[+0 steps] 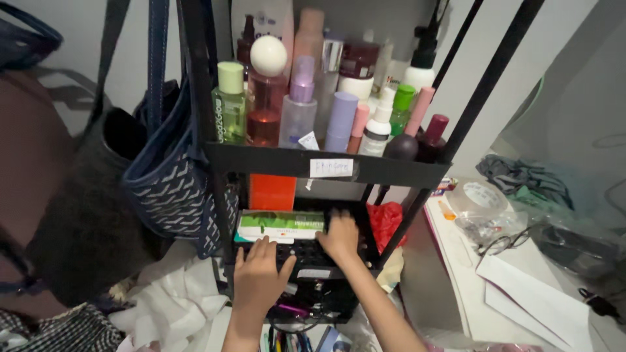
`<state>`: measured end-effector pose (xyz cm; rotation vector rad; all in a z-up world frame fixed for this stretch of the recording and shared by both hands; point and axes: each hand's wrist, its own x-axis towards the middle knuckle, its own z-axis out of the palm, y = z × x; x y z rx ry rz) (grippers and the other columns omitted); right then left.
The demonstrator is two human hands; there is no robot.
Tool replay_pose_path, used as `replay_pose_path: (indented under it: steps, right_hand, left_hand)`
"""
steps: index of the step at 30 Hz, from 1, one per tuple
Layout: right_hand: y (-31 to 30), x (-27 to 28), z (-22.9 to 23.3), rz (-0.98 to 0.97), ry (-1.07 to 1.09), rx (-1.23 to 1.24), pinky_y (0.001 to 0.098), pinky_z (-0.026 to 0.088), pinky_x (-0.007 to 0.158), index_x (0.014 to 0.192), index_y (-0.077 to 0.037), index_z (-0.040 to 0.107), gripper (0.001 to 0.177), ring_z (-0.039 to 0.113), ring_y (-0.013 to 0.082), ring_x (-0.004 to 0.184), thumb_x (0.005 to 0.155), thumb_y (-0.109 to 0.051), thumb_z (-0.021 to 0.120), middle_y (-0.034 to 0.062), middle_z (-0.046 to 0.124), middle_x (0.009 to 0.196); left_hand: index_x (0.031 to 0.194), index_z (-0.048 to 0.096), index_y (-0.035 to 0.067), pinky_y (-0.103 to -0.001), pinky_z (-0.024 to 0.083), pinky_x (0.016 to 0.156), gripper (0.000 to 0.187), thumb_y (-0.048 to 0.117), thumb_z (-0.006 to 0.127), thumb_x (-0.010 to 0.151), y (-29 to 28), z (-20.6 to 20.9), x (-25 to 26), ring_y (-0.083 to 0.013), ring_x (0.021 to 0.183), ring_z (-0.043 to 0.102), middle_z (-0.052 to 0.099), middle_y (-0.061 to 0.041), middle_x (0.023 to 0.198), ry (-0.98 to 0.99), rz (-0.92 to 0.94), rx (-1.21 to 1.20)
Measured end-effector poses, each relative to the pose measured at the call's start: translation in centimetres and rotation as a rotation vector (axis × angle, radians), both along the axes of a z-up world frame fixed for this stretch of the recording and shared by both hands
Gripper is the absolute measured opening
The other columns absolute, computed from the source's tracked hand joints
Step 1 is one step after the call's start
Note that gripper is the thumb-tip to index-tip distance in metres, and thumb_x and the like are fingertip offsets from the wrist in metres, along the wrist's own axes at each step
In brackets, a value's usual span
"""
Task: The person organizes a collection of pens and stationery items on a black metal shelf unit. They pick up individual pens from a pile on the floor and place them into a designated slot on the shelf. The person also places a small orange notebook and a green box onto the shelf.
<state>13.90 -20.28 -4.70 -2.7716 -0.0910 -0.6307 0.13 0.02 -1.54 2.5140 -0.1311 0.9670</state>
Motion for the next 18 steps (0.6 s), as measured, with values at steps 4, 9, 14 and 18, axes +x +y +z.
replay_pose_path:
  steps: [4, 9, 14, 18]
  right_hand:
    - [1.4, -1.9, 2.3, 0.221, 0.072, 0.059, 0.0524, 0.051, 0.091, 0.122, -0.015, 0.070, 0.058, 0.058, 0.0387, 0.113, 0.074, -0.045, 0.083, 0.0195, 0.062, 0.120]
    - [2.2, -2.4, 2.1, 0.219, 0.088, -0.132, 0.0515, 0.050, 0.092, 0.120, -0.016, 0.072, 0.051, 0.054, 0.0374, 0.119, 0.076, -0.040, 0.081, 0.0173, 0.063, 0.121]
    - [2.5, -1.9, 1.2, 0.312, -0.007, -0.065, 0.0478, 0.053, 0.089, 0.113, -0.010, 0.073, 0.045, 0.059, 0.0382, 0.114, 0.076, -0.034, 0.081, 0.0166, 0.065, 0.118]
    - [2.4, -2.4, 2.1, 0.332, 0.002, 0.042, 0.0463, 0.053, 0.089, 0.105, -0.007, 0.075, 0.037, 0.063, 0.0373, 0.109, 0.077, -0.032, 0.081, 0.0168, 0.067, 0.110]
  left_hand:
    - [0.102, 0.074, 0.004, -0.053, 0.046, 0.098, 0.046, 0.045, 0.067, 0.084, 0.0, -0.9, 0.1, -0.0296, 0.108, 0.068, 0.074, -0.014, 0.112, -0.098, 0.078, 0.107]
    - [0.087, 0.074, 0.009, -0.046, 0.050, 0.075, 0.040, 0.048, 0.063, 0.090, -0.1, -0.2, 0.8, -0.0270, 0.083, 0.070, 0.076, -0.008, 0.094, 0.125, 0.127, 0.178]
    - [0.087, 0.073, 0.010, -0.045, 0.049, 0.074, 0.035, 0.043, 0.064, 0.090, -0.1, -0.1, 0.5, -0.0251, 0.083, 0.071, 0.075, -0.007, 0.092, 0.106, 0.120, 0.156]
    - [0.099, 0.073, 0.005, -0.043, 0.047, 0.080, 0.034, 0.036, 0.066, 0.089, 0.1, 0.4, -0.5, -0.0255, 0.098, 0.069, 0.074, -0.011, 0.106, -0.155, 0.037, 0.094]
